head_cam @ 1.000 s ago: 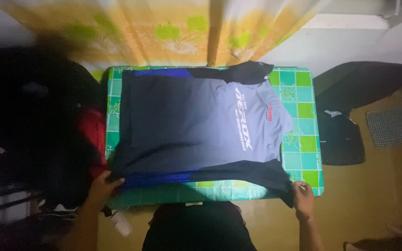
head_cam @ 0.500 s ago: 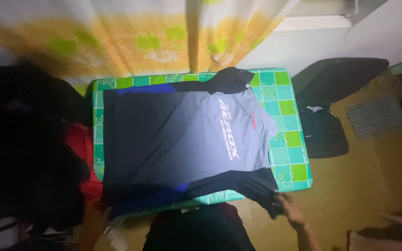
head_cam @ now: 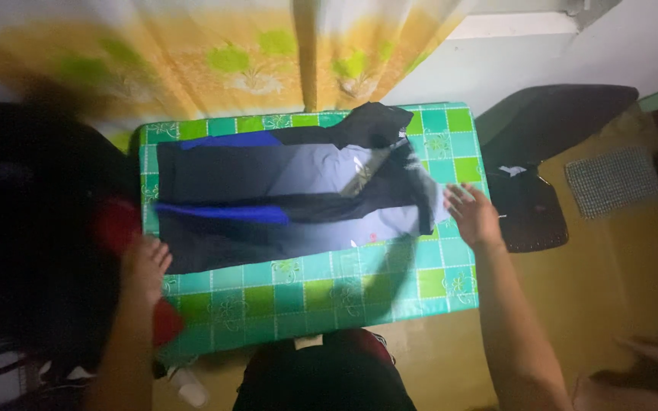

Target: Folding shirts on a table and stacking them on a chair.

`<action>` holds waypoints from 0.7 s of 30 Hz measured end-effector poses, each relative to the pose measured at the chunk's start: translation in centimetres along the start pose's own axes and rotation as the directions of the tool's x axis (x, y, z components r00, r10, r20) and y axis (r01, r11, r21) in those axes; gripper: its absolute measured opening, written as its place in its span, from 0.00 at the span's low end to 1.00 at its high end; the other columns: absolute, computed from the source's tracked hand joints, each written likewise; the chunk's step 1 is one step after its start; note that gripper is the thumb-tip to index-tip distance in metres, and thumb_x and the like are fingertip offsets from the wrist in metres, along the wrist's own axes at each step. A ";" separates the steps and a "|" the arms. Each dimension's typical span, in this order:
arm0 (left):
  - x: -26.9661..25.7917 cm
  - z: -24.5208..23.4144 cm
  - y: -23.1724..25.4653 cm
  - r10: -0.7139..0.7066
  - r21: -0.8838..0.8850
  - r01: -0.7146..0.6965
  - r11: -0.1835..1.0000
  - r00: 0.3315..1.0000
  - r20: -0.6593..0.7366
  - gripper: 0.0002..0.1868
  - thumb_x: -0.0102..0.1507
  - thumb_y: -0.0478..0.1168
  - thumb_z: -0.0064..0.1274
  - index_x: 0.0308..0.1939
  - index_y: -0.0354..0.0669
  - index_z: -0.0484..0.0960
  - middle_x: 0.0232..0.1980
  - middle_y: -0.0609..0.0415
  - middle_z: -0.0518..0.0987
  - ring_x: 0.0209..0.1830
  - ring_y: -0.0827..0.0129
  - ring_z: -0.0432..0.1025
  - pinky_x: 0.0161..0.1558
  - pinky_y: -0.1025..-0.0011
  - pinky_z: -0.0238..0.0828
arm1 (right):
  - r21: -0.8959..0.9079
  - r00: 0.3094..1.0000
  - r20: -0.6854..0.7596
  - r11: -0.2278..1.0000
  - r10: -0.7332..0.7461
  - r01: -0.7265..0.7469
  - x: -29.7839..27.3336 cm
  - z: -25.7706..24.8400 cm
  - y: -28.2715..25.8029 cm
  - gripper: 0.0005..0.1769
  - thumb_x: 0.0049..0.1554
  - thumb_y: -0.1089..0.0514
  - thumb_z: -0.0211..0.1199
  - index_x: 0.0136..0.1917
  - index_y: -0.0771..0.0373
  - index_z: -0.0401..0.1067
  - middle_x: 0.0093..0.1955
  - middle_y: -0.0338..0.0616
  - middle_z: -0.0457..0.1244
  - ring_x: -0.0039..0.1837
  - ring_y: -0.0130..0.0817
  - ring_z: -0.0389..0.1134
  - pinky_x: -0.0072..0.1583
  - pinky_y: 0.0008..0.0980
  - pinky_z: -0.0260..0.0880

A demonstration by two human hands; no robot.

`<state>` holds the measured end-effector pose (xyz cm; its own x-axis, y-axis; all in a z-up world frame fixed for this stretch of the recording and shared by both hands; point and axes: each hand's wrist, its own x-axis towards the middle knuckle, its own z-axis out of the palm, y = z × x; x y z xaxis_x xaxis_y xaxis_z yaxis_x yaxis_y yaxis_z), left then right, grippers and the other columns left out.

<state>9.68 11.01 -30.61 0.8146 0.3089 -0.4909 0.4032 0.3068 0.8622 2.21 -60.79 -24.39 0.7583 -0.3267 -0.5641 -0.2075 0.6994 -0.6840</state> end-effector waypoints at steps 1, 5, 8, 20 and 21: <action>-0.5 0.0 -0.8 -0.003 0.282 0.008 0.959 1.000 -0.018 0.26 0.74 0.51 0.47 0.67 0.35 0.64 0.65 0.32 0.66 0.62 0.41 0.65 0.63 0.47 0.63 | -0.240 0.990 -0.065 0.965 -0.125 0.106 2.5 -3.8 2.1 0.21 0.64 0.50 0.52 0.64 0.66 0.65 0.54 0.45 0.67 0.54 0.34 0.71 0.54 0.29 0.75; 1.8 -1.4 -9.0 0.274 0.753 -0.094 0.651 0.954 -0.118 0.32 0.64 0.48 0.58 0.67 0.35 0.69 0.66 0.36 0.72 0.63 0.46 0.70 0.62 0.53 0.66 | -0.568 0.938 0.070 0.759 -0.341 0.318 8.2 -15.8 11.4 0.18 0.66 0.56 0.61 0.64 0.67 0.66 0.43 0.38 0.63 0.42 0.24 0.62 0.42 0.23 0.63; 2.3 -2.0 -11.8 0.499 0.891 -0.171 0.420 0.864 -0.070 0.33 0.64 0.49 0.64 0.65 0.29 0.73 0.63 0.30 0.73 0.61 0.40 0.69 0.61 0.49 0.64 | -0.643 0.929 0.082 0.693 -0.361 0.326 2.6 -7.0 12.6 0.22 0.60 0.59 0.65 0.64 0.64 0.64 0.42 0.37 0.64 0.41 0.21 0.62 0.42 0.23 0.64; 3.4 -5.0 -13.8 0.467 0.776 -0.155 0.611 0.862 -0.196 0.13 0.68 0.44 0.57 0.46 0.36 0.81 0.46 0.41 0.82 0.48 0.53 0.76 0.55 0.57 0.72 | -0.889 0.950 0.025 0.427 -0.312 0.164 4.3 -12.2 10.7 0.21 0.71 0.52 0.58 0.46 0.74 0.73 0.36 0.46 0.63 0.40 0.29 0.60 0.42 0.33 0.61; 2.6 -6.2 -13.7 0.471 0.777 -0.150 0.611 0.858 -0.204 0.13 0.68 0.44 0.57 0.46 0.36 0.81 0.46 0.41 0.82 0.48 0.53 0.76 0.55 0.57 0.72 | -0.888 0.952 0.033 0.428 -0.306 0.168 3.7 -12.6 10.7 0.21 0.71 0.52 0.58 0.46 0.74 0.73 0.36 0.46 0.63 0.40 0.29 0.60 0.42 0.33 0.61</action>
